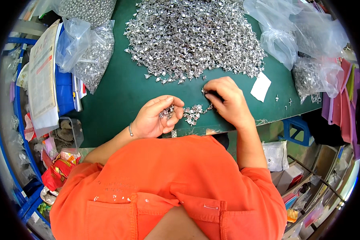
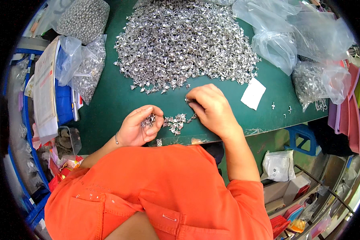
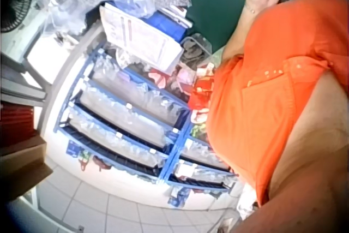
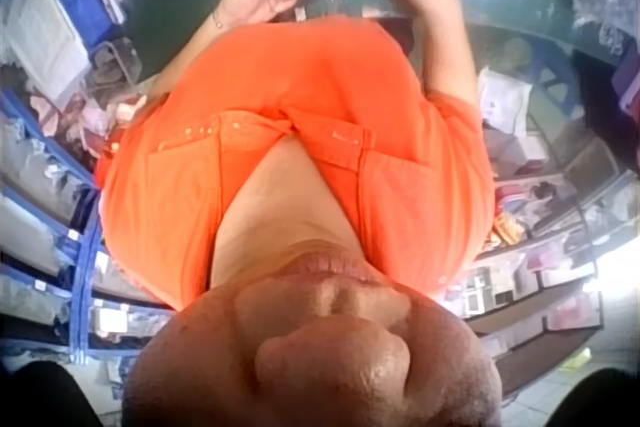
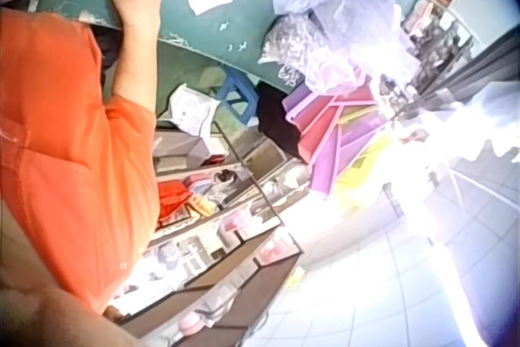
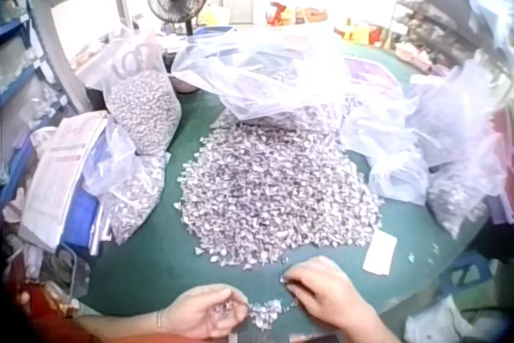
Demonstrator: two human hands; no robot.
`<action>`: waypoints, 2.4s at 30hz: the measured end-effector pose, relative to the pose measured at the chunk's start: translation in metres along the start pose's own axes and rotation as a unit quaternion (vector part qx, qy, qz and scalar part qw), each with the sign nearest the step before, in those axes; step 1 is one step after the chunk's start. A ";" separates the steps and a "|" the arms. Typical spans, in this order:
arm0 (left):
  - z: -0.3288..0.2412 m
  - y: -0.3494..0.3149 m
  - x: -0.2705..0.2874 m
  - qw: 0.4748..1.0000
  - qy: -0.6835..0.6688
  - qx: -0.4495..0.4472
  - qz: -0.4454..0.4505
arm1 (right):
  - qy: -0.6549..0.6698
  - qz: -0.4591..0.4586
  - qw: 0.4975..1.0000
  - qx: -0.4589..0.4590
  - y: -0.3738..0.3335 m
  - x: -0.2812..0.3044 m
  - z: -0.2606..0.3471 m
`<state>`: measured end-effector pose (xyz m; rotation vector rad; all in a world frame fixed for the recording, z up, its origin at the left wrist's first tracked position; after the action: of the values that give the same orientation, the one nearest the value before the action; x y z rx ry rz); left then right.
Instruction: The person sorts small silver metal pieces on a green table, picking them up one by one and placing them into a separate pile. The hands move repeatedly between the main pile and the sorted pile throughout the clip.
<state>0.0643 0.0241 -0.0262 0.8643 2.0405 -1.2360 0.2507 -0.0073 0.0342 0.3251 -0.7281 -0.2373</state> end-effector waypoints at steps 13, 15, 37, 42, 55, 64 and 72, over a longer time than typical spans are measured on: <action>0.000 0.000 0.002 1.000 -0.018 0.001 0.006 | -0.018 -0.113 0.977 -0.177 -0.014 0.030 -0.035; 0.000 -0.001 0.002 1.000 -0.019 0.000 0.004 | -0.056 -0.102 0.989 -0.089 -0.012 0.020 -0.025; 0.000 0.000 0.002 1.000 -0.002 -0.005 0.001 | -0.039 -0.088 0.995 -0.021 -0.015 0.021 -0.011; 0.000 -0.001 0.003 1.000 -0.008 -0.011 0.008 | 0.043 -0.018 0.998 -0.052 -0.019 0.017 -0.014; 0.000 -0.003 0.003 1.000 -0.004 -0.006 -0.010 | 0.014 -0.084 0.996 -0.032 -0.002 -0.006 -0.003; 0.001 0.000 0.004 1.000 -0.002 -0.005 -0.009 | -0.051 -0.106 0.993 -0.014 0.003 0.002 0.000; -0.001 0.000 0.002 1.000 -0.013 -0.007 -0.020 | 0.000 -0.103 0.993 -0.049 -0.001 -0.016 0.004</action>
<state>0.0632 0.0252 -0.0270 0.8005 2.0515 -1.2467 0.2364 -0.0039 0.0271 0.3068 -0.6805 -0.4677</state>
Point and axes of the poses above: each hand's wrist, its own y-axis towards the middle knuckle, its own x-axis out of the back of the hand, z = x × y, the point moved 7 cm from there along y, towards the middle knuckle, and after that the axes turned 9 degrees about -z, right-handed, at the moved point
